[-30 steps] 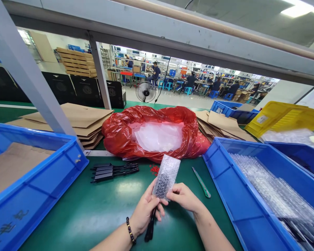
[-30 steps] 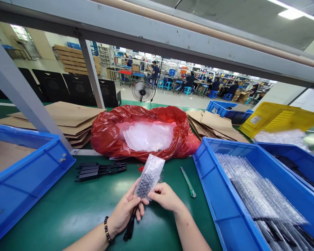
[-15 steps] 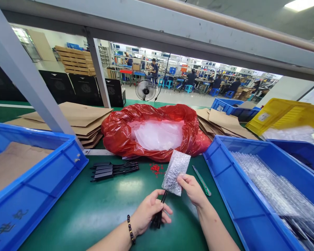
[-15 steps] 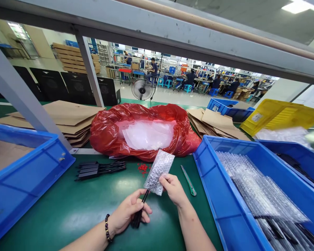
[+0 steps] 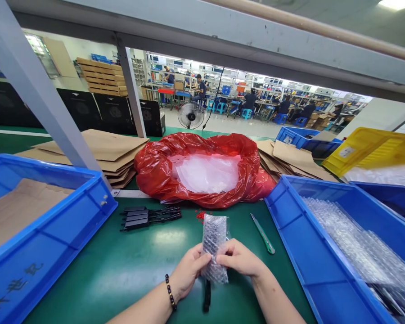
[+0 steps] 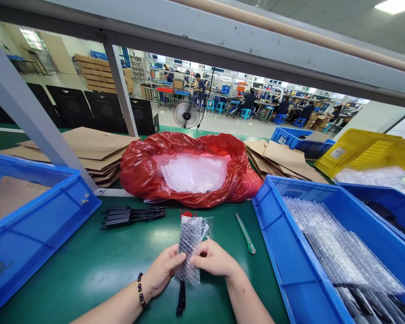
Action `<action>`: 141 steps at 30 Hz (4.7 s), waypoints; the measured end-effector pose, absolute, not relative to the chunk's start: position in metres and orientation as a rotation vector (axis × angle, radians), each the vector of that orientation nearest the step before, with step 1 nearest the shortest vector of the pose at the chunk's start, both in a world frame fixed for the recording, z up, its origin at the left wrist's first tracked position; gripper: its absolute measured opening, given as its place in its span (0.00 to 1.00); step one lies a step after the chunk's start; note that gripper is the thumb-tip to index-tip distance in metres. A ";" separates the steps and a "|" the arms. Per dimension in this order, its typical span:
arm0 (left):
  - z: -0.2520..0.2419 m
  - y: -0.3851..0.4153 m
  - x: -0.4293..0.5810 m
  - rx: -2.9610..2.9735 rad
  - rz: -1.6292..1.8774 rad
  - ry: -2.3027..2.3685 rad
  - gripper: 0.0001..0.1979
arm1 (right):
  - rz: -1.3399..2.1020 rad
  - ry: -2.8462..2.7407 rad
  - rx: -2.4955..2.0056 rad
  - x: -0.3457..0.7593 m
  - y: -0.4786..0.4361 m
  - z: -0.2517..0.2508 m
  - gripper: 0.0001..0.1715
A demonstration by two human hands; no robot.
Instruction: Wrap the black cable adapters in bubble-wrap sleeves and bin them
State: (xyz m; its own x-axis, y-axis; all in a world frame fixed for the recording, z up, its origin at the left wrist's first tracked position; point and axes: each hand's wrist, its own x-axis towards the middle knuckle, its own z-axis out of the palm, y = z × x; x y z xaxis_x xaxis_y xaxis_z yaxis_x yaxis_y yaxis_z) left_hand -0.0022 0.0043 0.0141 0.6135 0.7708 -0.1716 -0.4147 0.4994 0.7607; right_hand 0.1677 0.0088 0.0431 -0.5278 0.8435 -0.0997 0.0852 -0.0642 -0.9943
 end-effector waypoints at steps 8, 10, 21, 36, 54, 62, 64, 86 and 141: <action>0.011 0.002 0.000 0.742 0.668 0.546 0.21 | 1.392 -1.247 -1.140 0.171 0.015 0.035 0.26; 0.011 0.001 -0.001 0.727 0.658 0.545 0.21 | 1.437 -1.217 -1.109 0.170 0.015 0.031 0.26; 0.012 0.006 0.001 0.661 0.852 0.659 0.16 | 1.374 -1.485 -1.083 0.143 0.012 0.025 0.23; 0.009 0.009 -0.002 0.699 0.715 0.658 0.15 | 0.362 -2.132 -2.119 0.222 -0.001 0.100 0.14; 0.009 0.007 -0.003 0.778 0.644 0.654 0.16 | -0.029 -1.650 -2.891 0.298 0.000 0.074 0.18; 0.013 0.007 -0.001 0.779 0.642 0.668 0.17 | -0.199 -1.673 -2.849 0.302 -0.008 0.073 0.18; 0.013 0.007 -0.001 0.779 0.637 0.676 0.17 | -0.343 -1.641 -2.817 0.302 -0.011 0.076 0.15; 0.008 0.003 -0.006 0.992 0.285 0.441 0.19 | -0.050 -2.773 -1.256 -0.011 0.108 0.046 0.06; 0.007 0.010 -0.003 0.418 0.725 0.597 0.24 | 0.407 -1.647 -1.867 0.214 0.023 0.026 0.17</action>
State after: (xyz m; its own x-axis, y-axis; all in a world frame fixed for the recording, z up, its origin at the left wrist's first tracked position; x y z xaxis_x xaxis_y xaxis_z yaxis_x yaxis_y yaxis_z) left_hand -0.0026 0.0103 0.0070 0.5967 0.7178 -0.3588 -0.4897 0.6800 0.5458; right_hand 0.2143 0.0233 0.0256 0.1796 0.9703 0.1620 0.7830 -0.0413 -0.6206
